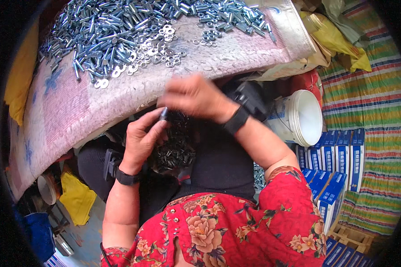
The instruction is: Assembling washers and nuts onto metal bolts.
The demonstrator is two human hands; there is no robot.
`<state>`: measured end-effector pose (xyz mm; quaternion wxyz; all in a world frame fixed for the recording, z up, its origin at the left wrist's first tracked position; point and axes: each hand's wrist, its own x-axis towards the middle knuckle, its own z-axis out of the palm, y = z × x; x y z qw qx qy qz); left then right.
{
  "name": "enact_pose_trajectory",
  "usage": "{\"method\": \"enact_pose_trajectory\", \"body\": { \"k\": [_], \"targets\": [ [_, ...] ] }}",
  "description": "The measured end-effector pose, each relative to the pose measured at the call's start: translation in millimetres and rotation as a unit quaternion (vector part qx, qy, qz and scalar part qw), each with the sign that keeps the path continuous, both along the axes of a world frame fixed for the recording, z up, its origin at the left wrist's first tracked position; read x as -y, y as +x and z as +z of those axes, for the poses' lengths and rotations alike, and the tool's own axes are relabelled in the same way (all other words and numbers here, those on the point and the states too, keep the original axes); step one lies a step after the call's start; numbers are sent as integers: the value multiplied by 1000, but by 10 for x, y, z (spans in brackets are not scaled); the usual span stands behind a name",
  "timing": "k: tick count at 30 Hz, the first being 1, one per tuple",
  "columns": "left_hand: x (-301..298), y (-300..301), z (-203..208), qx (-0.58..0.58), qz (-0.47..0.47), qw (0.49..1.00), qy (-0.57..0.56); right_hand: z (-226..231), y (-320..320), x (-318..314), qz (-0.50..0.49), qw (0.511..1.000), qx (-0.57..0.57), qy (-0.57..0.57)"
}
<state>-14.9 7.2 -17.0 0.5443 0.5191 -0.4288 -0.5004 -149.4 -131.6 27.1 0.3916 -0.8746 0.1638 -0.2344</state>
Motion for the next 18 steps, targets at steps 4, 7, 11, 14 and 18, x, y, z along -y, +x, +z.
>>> {"method": "enact_pose_trajectory", "body": {
  "k": [4, 7, 11, 14, 18],
  "targets": [
    [5, 54, -5, -115, 11, 993, 16, 178, 45, 1012, -244, 935, -41, -255],
    [33, 44, -19, -130, -2, 991, 21, 1, 79, 1564, -306, 885, -144, -319],
    [42, 50, -7, -130, -7, 991, 29, -55, 185, 1655, -333, 828, -284, -352],
    [36, 61, -8, -125, -12, 992, 31, -45, 73, 1710, -237, 863, -185, -406],
    [13, 79, 8, -127, -12, 991, 35, 16, -106, 1318, -143, 910, -104, -376]
  ]
}}
